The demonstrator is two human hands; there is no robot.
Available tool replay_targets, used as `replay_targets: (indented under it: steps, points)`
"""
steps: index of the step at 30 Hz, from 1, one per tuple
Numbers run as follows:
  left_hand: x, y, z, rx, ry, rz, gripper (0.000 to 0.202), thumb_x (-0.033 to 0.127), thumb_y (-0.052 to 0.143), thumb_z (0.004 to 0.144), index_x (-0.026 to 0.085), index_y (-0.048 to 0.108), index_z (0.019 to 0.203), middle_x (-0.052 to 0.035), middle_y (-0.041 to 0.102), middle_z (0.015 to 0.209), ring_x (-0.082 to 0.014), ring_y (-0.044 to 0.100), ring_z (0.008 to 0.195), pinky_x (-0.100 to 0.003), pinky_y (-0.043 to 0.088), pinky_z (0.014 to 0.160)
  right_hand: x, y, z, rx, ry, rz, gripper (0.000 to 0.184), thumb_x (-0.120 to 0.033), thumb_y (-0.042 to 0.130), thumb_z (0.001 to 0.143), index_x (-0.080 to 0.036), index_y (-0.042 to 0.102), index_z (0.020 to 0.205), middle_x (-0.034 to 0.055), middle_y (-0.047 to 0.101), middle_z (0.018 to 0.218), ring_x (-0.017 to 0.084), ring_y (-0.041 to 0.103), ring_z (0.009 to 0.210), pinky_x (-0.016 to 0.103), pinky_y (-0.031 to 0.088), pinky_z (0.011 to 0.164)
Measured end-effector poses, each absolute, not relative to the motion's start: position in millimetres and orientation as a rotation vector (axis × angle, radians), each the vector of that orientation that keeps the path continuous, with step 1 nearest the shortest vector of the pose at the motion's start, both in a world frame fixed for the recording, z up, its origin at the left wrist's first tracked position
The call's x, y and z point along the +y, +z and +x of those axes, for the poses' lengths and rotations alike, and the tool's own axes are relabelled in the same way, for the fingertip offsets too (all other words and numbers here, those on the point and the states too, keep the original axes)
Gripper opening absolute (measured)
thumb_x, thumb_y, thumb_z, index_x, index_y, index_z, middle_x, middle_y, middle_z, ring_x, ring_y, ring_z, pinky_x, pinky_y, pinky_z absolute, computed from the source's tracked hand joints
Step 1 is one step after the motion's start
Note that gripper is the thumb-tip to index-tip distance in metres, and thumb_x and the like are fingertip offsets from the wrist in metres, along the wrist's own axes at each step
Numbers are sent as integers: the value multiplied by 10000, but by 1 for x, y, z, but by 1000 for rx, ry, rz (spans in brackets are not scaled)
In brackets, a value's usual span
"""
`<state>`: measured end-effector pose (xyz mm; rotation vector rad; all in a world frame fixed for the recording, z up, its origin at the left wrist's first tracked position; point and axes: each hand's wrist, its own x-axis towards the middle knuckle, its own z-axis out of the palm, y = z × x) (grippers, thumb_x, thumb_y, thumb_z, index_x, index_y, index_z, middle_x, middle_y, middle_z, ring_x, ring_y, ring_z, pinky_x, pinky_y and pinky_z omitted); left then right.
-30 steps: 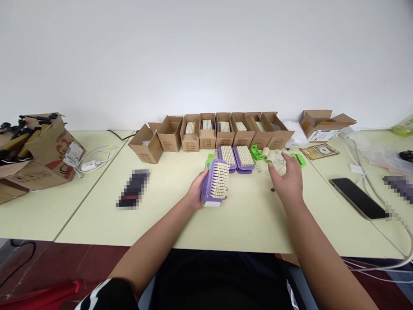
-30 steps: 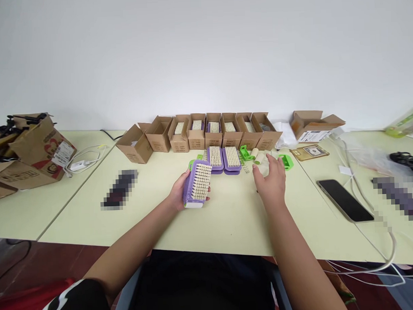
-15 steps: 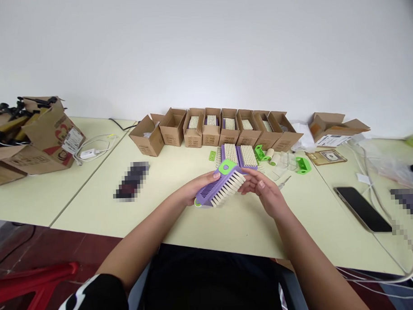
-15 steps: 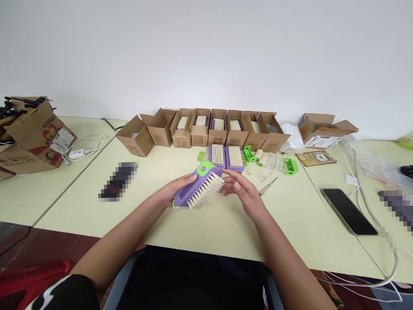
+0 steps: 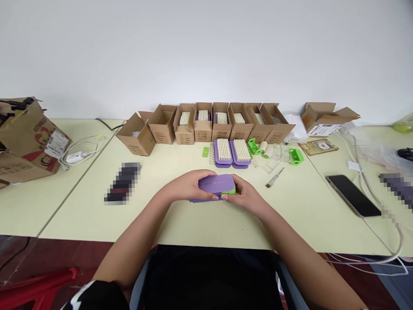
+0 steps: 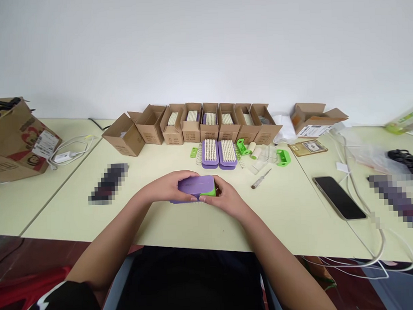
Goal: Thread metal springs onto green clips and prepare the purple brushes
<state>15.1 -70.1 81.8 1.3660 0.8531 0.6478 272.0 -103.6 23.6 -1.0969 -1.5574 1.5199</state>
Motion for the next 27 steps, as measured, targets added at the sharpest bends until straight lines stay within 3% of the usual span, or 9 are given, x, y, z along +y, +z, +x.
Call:
replay_targets:
  steps: [4, 11, 18, 23, 27]
  points:
    - [-67, 75, 6, 851, 665, 1487, 560, 174, 967, 551, 277, 823, 1082, -73, 774, 1162, -361, 692, 1149, -342, 573, 902, -103, 20, 271, -1655, 1462, -1136, 625, -534, 868, 804, -282, 628, 1323, 45, 694, 1193, 264, 660, 1028, 425, 565, 898]
    - [-67, 69, 1, 905, 615, 1813, 607, 343, 936, 683, 293, 793, 1271, -87, 768, 1256, -355, 720, 1129, -351, 576, 887, -105, 25, 270, -1713, 1442, -1120, 574, -473, 840, 847, -281, 599, 1331, 43, 661, 1177, 244, 628, 1050, 384, 537, 902]
    - [-66, 72, 1, 851, 500, 1768, 480, 378, 910, 726, 292, 819, 1190, -76, 794, 1132, -330, 748, 998, -339, 570, 800, -100, 18, 272, -1651, 1552, -1159, 499, -446, 873, 796, -260, 646, 1199, 32, 684, 1118, 240, 650, 985, 376, 548, 855]
    - [-66, 68, -1, 870, 620, 1496, 476, 342, 959, 620, 253, 836, 1072, -71, 792, 985, -338, 768, 926, -375, 594, 807, -98, 17, 274, -1629, 1584, -1127, 456, -435, 869, 791, -246, 659, 1150, 23, 692, 1073, 227, 657, 947, 363, 539, 847]
    - [-64, 67, 0, 862, 482, 1639, 565, 426, 928, 688, 251, 797, 1209, -74, 779, 1129, -330, 745, 1034, -374, 577, 881, -98, 16, 274, -1622, 1535, -1164, 476, -437, 871, 777, -244, 663, 1159, 25, 698, 1084, 223, 659, 928, 355, 540, 832]
